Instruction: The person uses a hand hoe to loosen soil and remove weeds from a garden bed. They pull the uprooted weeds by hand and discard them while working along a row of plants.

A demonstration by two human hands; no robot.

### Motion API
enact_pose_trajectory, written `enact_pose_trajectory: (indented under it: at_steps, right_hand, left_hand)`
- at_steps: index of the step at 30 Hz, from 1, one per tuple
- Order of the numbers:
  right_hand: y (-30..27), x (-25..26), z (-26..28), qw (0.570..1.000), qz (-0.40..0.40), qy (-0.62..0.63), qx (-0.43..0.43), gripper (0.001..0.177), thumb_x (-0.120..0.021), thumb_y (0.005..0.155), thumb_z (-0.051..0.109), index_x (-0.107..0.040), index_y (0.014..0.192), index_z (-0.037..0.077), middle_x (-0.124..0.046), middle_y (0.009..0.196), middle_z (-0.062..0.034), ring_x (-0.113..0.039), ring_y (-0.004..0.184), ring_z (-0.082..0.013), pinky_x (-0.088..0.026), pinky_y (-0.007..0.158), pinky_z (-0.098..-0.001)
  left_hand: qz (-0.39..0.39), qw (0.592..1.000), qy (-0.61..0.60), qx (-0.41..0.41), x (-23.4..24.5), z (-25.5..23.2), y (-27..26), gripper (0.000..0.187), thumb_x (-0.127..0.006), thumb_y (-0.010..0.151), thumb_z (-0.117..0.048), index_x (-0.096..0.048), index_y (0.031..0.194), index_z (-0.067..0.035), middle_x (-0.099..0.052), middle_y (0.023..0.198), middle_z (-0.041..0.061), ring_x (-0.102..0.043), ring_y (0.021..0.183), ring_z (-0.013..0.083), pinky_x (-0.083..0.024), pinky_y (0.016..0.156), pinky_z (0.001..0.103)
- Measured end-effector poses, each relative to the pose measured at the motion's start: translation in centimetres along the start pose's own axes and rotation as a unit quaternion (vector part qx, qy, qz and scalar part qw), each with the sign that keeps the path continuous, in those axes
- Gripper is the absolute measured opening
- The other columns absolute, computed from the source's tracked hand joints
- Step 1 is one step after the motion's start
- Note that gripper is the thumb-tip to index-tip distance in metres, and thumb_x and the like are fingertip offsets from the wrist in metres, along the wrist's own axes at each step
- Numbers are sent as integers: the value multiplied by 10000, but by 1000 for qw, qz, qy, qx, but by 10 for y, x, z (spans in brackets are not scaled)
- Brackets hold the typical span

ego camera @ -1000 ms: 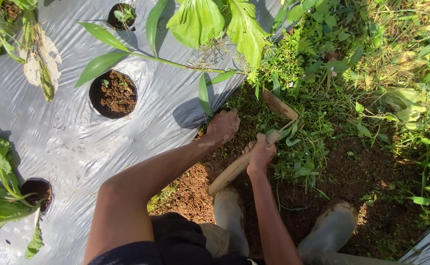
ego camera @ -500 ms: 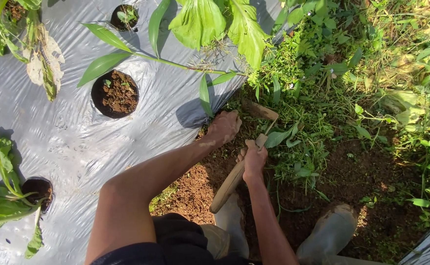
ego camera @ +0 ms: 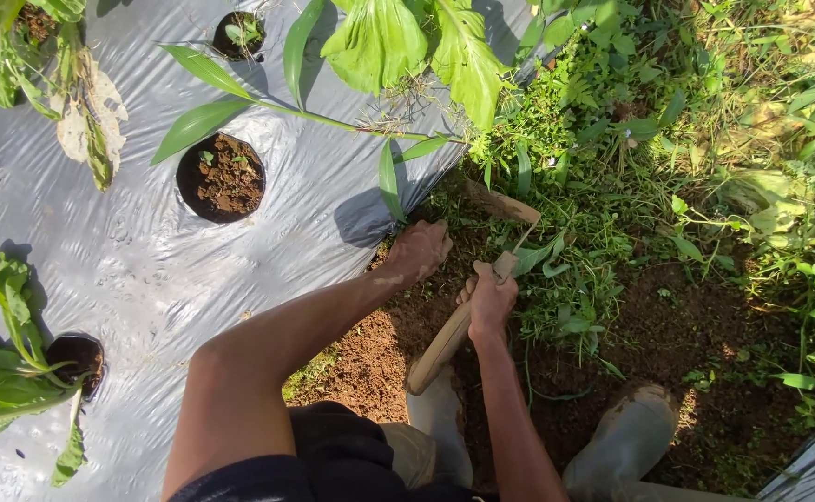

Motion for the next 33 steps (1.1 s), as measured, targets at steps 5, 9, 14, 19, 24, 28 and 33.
enact_pose_trajectory:
  at_steps: [5,9,14,19,24,28,33]
  right_hand:
    - [21,5,14,990,-100,66,70,464,-563,1180,240,-486,1572,5,-658,754,-80,-655,624,-220,-626,636,-488]
    - [20,9,14,999,-15,-35,21,540,-545,1182,245,-442,1598,-83,-674,789,-93,-667,659,-222,-636,644,-504]
    - [18,32,31,997,-65,-19,48,507,-578,1189,245,-468,1611,-14,-673,774,-67,-670,641,-208,-642,629,-500]
    - [33,51,34,992,-99,21,71,494,-568,1193,229,-447,1615,4,-662,774,-64,-663,637,-206,-647,650,-498]
    - [31,55,35,992,-101,36,63,455,-569,1182,196,-488,1582,-5,-646,768,-75,-651,632,-217,-607,637,-510]
    - [20,48,43,992,-107,38,48,465,-587,1170,195,-496,1579,-4,-649,764,-81,-646,626,-219,-602,629,-523]
    - [17,44,48,993,-103,35,47,421,-595,1169,196,-526,1528,-13,-654,761,-84,-644,624,-219,-599,633,-515]
  left_hand:
    - [-119,940,-269,-171,40,3,-36,290,-593,1090,-337,-728,957,-117,-690,793,63,-551,500,130,-503,431,243]
    - [-90,788,-526,-308,-1,2,-34,279,-604,1098,-328,-697,966,-101,-661,783,114,-535,492,186,-477,389,319]
    - [-62,936,191,-289,-38,-31,-32,200,-506,1091,-247,-639,984,-144,-637,951,72,-589,632,192,-389,454,428]
    - [-123,895,315,-292,102,-83,-47,213,-616,1079,-226,-602,1220,-66,-518,1308,153,-580,1076,257,-517,687,363]
    - [-93,874,375,-295,89,-68,7,752,-638,1117,-338,-232,1672,-33,-268,1690,267,-374,1538,402,-471,1139,473]
    - [-53,900,376,-214,102,-72,21,942,-637,1113,-413,-8,1707,-41,-248,1713,266,-309,1579,416,-423,1201,495]
    - [-80,895,371,-234,121,-80,14,728,-695,1049,-148,-302,1651,-40,-464,1529,231,-461,1411,391,-546,963,422]
Point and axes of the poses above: each hand's wrist, its own y-axis towards the middle knuckle, its own x-axis out of the back of the hand, z = x × y, the point moved 1 cm from there along y, towards the middle knuckle
